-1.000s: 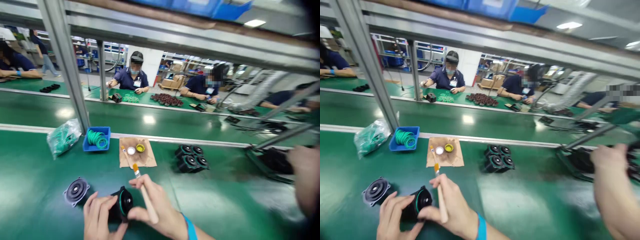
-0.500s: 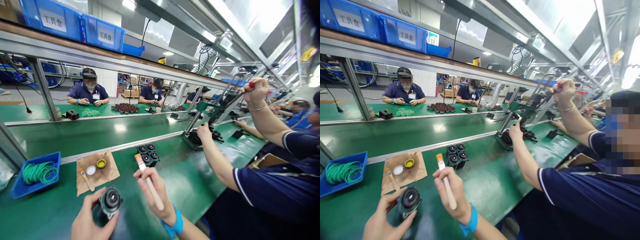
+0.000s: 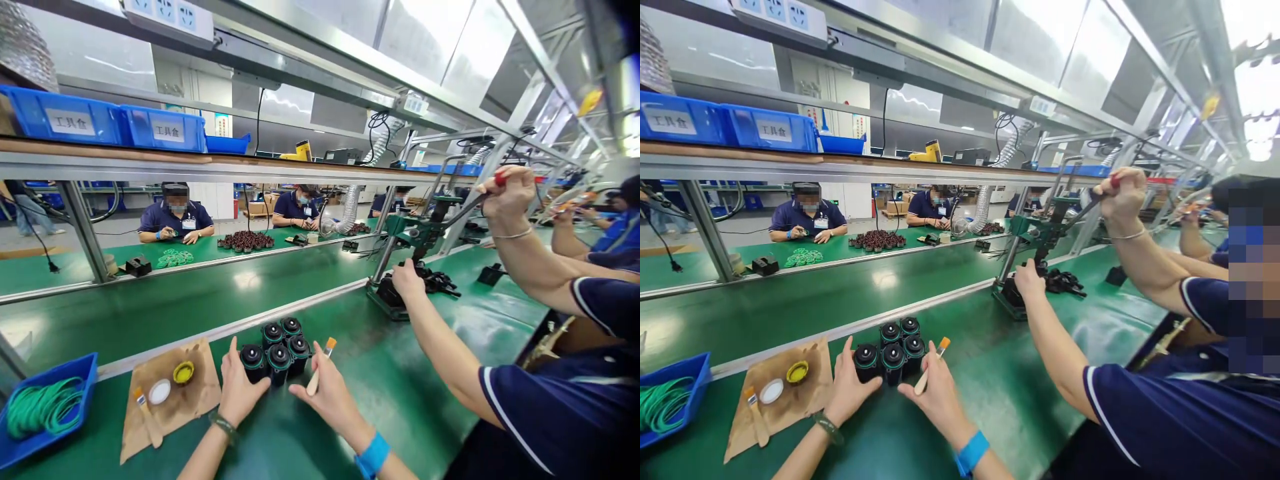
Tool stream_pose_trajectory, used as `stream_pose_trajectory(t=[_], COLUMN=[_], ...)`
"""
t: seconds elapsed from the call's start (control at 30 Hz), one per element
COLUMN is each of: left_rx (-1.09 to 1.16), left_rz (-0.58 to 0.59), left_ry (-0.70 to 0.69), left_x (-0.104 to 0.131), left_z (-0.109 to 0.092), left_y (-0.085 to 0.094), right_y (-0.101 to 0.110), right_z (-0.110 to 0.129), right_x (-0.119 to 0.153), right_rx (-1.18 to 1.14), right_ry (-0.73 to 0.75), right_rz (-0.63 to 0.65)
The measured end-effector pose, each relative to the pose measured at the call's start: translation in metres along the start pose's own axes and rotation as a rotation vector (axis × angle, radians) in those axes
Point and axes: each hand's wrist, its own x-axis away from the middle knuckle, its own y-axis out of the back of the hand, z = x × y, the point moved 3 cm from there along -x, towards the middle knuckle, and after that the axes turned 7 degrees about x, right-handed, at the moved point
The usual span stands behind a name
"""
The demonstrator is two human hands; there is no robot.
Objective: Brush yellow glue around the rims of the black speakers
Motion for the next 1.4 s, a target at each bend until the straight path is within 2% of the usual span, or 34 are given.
stream_pose_trajectory(t=[0.13,0.3,0.53,0.7,0.83,1.0,1.17,1.3,1.37,1.4], left_rx=[-0.022,-0.024,0.131,0.239,0.27,0.243,0.252,0.291,0.287,0.272], left_rz=[0.164,0.301,0.631,0.779,0.846,0.921,0.964,0.977,0.941,0.909], left_ry=[-0.003,-0.012,-0.045,-0.09,-0.1,-0.094,-0.145,-0.184,-0.176,-0.165], left_x=[-0.006,-0.036,-0.071,-0.089,-0.102,-0.126,-0.155,-0.166,-0.162,-0.157], left_z=[0.003,0.003,0.009,0.014,0.018,0.01,-0.021,-0.056,-0.068,-0.072], left_y=[0.007,0.007,0.015,0.001,-0.025,-0.073,-0.141,-0.201,-0.218,-0.22], right_y=[-0.015,-0.022,-0.024,-0.019,-0.014,-0.003,0.02,0.055,0.073,0.079], right_z=[0.002,0.009,0.007,0.004,-0.014,-0.065,-0.126,-0.167,-0.175,-0.175], right_x=[-0.004,-0.019,-0.027,-0.032,-0.049,-0.075,-0.1,-0.124,-0.133,-0.137], right_rx=[0.014,0.009,0.011,-0.036,-0.04,0.016,0.086,0.138,0.15,0.148], right_ry=[-0.03,-0.051,-0.071,-0.062,-0.025,-0.016,-0.031,-0.033,-0.003,0.021], right_rz=[0.049,0.023,0.051,0.13,0.179,0.187,0.149,0.093,0.076,0.075])
